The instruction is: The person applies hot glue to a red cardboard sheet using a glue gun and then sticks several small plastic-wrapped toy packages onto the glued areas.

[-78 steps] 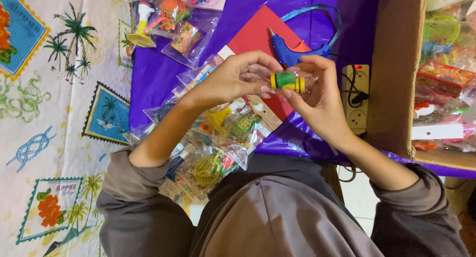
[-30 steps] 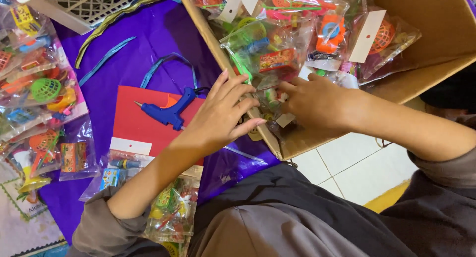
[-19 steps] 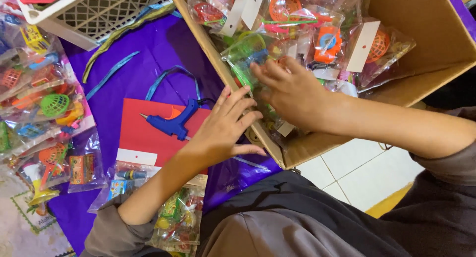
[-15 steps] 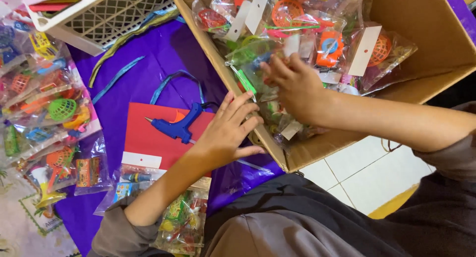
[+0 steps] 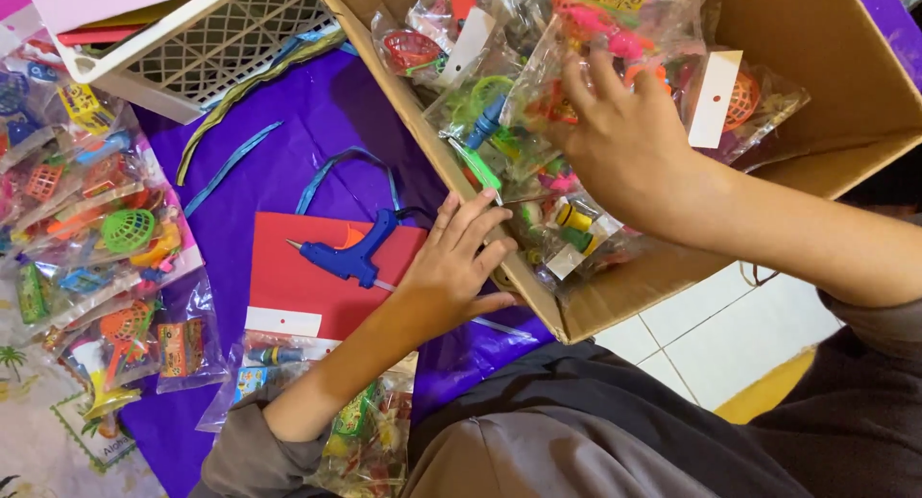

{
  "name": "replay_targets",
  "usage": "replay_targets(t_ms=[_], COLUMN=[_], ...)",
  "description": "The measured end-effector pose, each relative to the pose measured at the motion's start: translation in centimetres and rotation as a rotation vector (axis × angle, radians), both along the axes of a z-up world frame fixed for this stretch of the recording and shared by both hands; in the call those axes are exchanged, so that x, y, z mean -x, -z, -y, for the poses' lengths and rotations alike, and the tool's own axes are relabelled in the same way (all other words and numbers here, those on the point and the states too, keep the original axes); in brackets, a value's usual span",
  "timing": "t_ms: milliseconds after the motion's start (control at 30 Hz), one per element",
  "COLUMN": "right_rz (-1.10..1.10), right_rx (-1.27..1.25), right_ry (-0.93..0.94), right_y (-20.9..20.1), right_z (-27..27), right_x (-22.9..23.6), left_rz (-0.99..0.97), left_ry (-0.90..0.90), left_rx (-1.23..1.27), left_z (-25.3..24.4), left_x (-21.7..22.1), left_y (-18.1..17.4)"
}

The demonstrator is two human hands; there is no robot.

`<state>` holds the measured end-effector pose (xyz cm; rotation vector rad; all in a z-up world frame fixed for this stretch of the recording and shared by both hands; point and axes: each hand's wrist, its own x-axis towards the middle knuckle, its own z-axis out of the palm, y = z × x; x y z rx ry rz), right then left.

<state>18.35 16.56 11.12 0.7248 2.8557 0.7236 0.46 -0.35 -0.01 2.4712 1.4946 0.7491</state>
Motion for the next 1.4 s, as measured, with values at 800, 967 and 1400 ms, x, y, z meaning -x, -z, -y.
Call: replay_targets(t_ms=[800, 967, 1400], right_rz=[0.526, 0.508, 0.403], right_rx=[1.108, 0.974, 0.087], right_ry=[-0.026, -0.112, 0.450], right_y=[-2.7, 2.3, 11.2], right_z=[1.2, 2.9, -1.2], right_x=[-0.9, -1.5, -7.0], left_rz=[-0.099, -0.086, -0.080], left_ry=[-0.070, -0.063, -0.036], left_rx=[-0.144, -0.135, -0.084], left_z=[0.0, -0.1, 0.1], left_x=[-0.3, -0.3, 0.0], left_y=[-0.4, -0.3, 0.6])
